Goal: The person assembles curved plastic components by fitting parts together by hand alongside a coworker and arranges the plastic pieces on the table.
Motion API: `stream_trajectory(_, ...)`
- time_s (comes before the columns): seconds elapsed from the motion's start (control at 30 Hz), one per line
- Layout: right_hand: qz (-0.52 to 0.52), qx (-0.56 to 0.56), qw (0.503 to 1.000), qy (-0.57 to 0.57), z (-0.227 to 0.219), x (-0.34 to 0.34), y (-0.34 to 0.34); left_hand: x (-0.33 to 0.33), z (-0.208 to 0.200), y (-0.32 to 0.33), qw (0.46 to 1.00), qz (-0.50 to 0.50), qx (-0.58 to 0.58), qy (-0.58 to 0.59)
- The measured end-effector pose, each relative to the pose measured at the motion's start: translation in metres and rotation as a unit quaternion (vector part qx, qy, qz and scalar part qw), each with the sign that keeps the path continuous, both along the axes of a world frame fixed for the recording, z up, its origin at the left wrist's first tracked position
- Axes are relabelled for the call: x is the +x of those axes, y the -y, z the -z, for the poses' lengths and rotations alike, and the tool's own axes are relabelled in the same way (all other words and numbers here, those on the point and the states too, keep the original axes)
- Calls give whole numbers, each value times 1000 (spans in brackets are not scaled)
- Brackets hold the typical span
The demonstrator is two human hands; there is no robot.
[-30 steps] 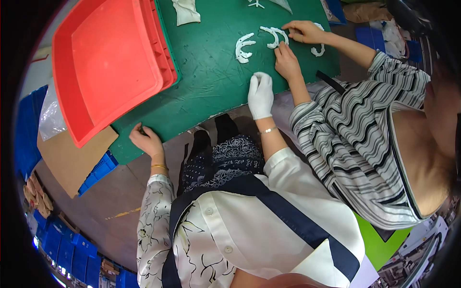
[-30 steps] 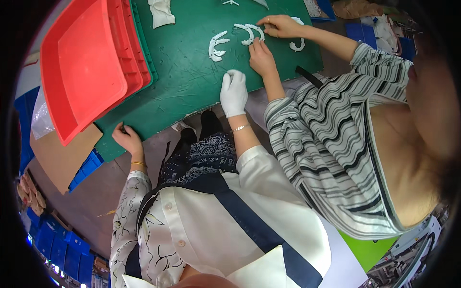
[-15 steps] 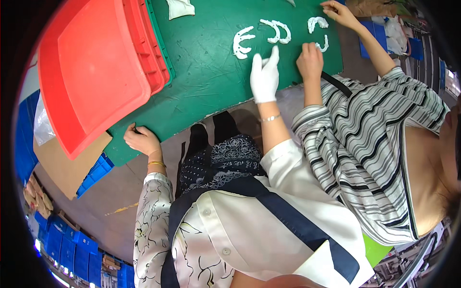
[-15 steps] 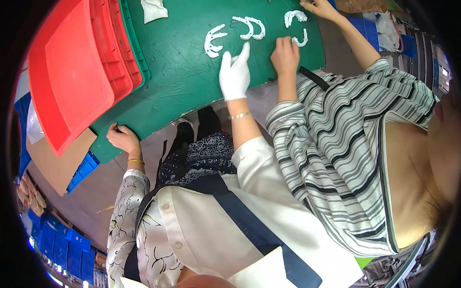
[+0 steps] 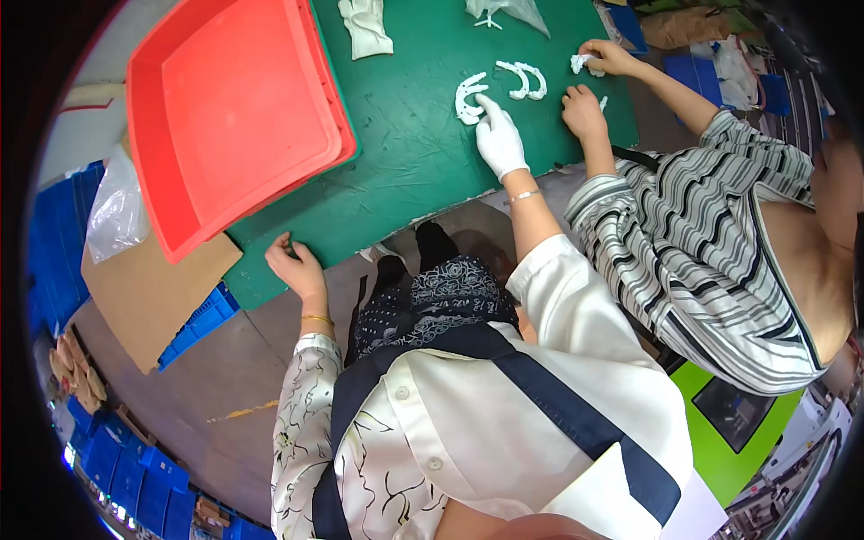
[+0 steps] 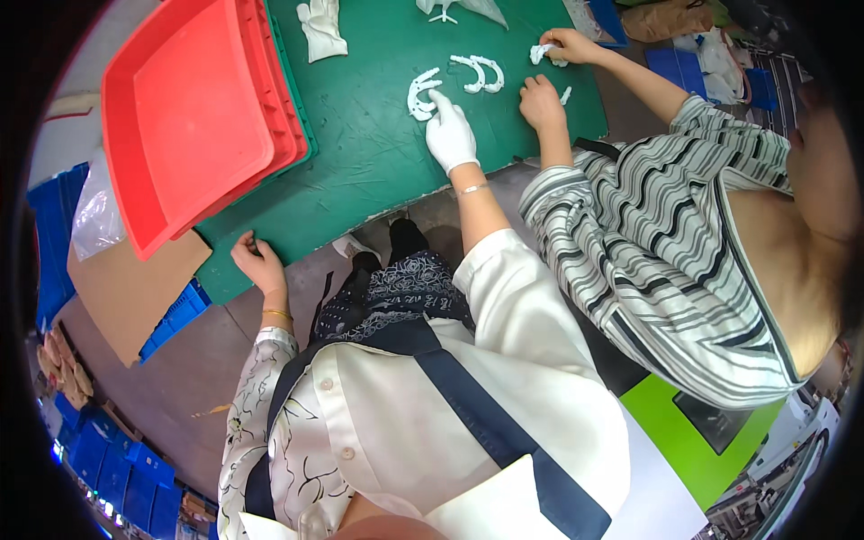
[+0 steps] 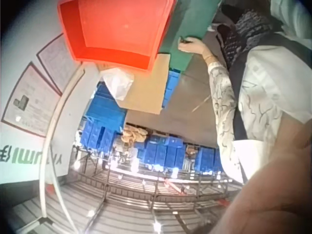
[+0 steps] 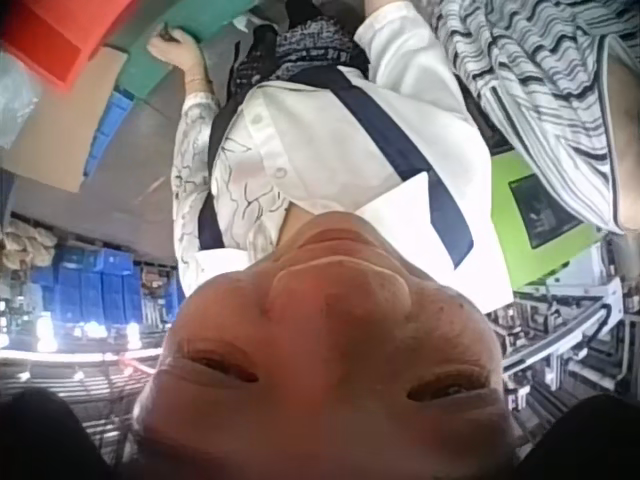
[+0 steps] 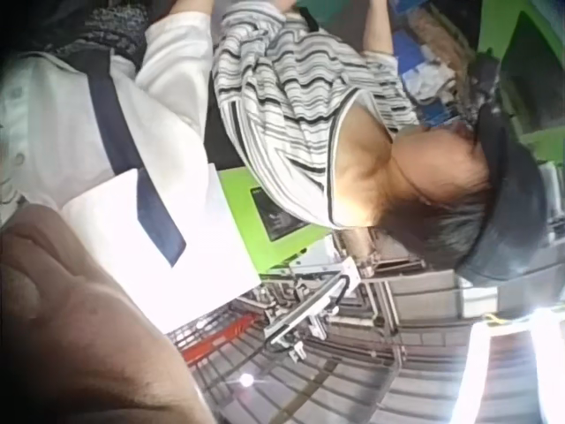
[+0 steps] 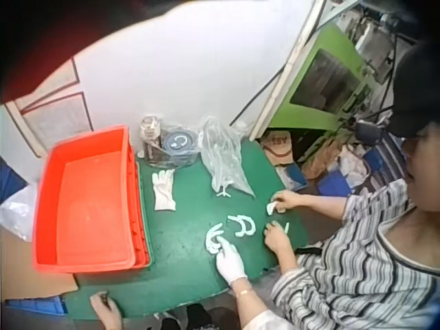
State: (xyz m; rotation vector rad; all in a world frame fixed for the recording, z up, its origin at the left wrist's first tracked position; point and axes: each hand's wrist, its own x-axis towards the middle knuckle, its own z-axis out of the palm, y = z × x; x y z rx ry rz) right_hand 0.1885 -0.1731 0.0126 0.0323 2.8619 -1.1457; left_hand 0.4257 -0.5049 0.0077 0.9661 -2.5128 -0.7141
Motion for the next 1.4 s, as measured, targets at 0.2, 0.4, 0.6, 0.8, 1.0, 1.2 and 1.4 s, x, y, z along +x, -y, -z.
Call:
stream_trajectory(0.2, 34, -3, 999, -42, -10, 3, 0, 28, -19, -29, 997, 75, 36, -1)
stream_trajectory(0.4, 136, 220, 958, -122, -17, -24, -27, 43, -26, -44, 991, 120, 50, 22)
stream_trajectory(0.6, 98, 125, 983, -88, 10, -24, -40, 38, -28, -55, 987, 155, 32, 36)
stream_trajectory(0.8, 103, 129, 985, -50, 0, 8, -24, -76, -58, -120, 908, 403, 111, -30)
stream_trajectory(1.0, 137, 137, 949, -250, 28, 17, -41, -225, -38, -170, 881, 470, -57, -28)
stream_trajectory(1.2, 83, 39, 995, -25, 3, 14, -42, -239, -18, -174, 876, 477, -14, 69)
stream_trajectory(1.4, 50, 77, 991, -99, 4, 13, -42, -218, -19, -189, 918, 390, 30, 56)
